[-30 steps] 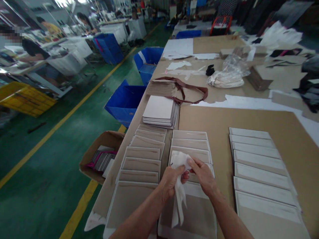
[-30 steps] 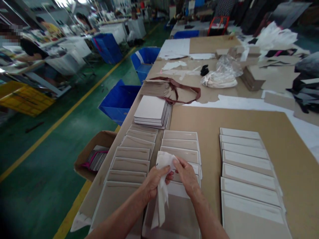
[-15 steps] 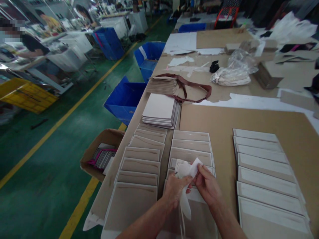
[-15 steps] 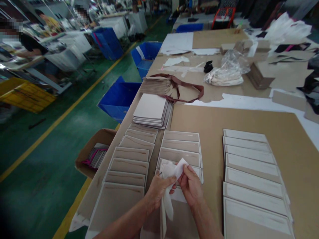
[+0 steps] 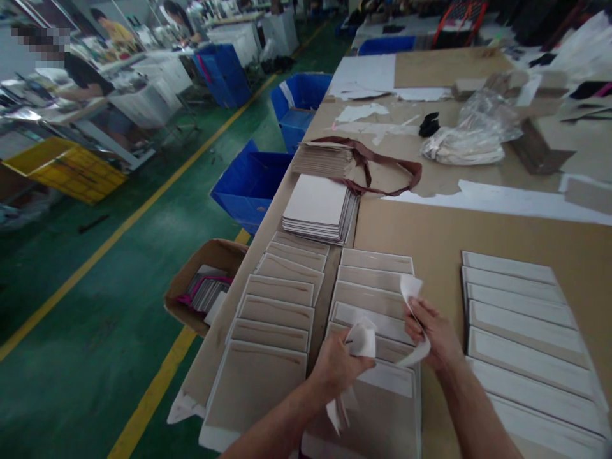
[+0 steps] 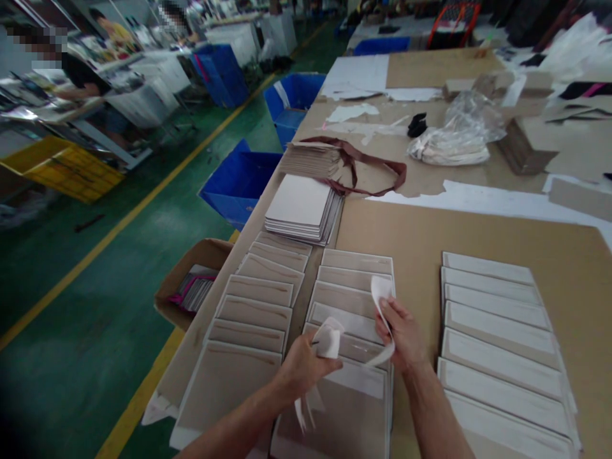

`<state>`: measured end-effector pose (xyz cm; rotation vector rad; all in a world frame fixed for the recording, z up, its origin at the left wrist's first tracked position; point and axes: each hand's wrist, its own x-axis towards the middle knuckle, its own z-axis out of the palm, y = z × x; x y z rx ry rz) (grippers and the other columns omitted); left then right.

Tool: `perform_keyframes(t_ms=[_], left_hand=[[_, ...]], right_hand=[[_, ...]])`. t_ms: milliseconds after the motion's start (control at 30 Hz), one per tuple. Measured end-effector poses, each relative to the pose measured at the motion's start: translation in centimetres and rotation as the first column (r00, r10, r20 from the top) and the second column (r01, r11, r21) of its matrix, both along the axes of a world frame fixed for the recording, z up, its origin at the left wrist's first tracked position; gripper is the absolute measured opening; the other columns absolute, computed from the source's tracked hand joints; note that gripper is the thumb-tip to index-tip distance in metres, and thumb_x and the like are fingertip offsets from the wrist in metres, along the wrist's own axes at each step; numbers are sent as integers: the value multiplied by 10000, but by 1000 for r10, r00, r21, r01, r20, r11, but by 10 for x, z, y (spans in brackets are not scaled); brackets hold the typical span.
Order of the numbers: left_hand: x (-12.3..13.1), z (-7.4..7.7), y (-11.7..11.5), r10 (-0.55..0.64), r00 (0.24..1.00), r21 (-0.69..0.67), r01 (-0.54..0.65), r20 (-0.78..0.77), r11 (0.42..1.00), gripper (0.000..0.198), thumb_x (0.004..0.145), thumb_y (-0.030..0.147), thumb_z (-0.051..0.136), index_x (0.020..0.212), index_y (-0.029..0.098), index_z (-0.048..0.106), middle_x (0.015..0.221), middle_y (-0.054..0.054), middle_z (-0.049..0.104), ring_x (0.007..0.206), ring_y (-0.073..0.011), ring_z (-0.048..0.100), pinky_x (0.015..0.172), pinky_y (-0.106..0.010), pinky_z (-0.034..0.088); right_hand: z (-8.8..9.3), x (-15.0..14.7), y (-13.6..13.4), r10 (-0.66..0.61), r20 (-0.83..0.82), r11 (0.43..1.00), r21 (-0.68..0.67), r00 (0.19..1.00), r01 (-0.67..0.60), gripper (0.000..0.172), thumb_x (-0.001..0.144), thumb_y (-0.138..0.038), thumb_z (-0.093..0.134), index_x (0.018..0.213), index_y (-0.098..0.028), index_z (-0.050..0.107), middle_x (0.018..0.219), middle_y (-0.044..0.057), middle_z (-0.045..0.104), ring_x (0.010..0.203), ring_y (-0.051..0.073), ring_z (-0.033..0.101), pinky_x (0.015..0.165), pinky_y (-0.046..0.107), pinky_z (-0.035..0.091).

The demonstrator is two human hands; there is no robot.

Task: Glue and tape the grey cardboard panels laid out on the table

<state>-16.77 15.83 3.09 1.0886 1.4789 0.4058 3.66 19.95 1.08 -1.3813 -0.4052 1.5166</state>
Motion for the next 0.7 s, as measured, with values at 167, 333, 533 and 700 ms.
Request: perform_keyframes(t_ms=[167, 333, 533, 700], left_hand=[[-13, 17, 18, -332, 822, 192, 459, -463, 868, 313, 753, 125, 556, 1003, 263, 684, 974, -42, 693, 873, -216, 658, 767, -281, 478], [-5, 6, 40, -385, 596, 167, 667, -704, 726, 246, 883, 133, 414, 1003, 189, 621, 1139, -90, 591, 890, -204, 646, 807, -325, 510], [1, -17, 49, -379, 498, 97, 695, -780, 712, 247, 926, 145, 385, 1007, 156, 618, 1106, -107, 589, 888, -220, 653, 755, -341, 535], [1, -21, 50, -367, 495, 103, 694, -788, 713, 252, 938, 165, 380, 1005, 169, 623, 1170, -106, 546, 871, -210, 654, 740, -344, 543]], right_hand=[[-1, 0, 38, 490, 538, 848, -113, 686, -517, 305, 724, -475, 657, 798, -182, 692, 634, -32, 607, 575, 125, 507, 530, 242, 376], [-11, -34, 70, 601, 685, 632, -91, 413, -769, 245, 778, -414, 579, 770, -194, 687, 710, -19, 668, 691, 160, 571, 666, 273, 409], [-28, -49, 87, 587, 786, 520, -186, 191, -834, 164, 815, -329, 568, 866, -199, 654, 808, 15, 711, 747, 163, 612, 693, 262, 409], [-29, -50, 91, 563, 823, 507, -268, 79, -819, 177, 806, -280, 602, 953, -187, 634, 838, 49, 715, 758, 178, 619, 682, 265, 390]])
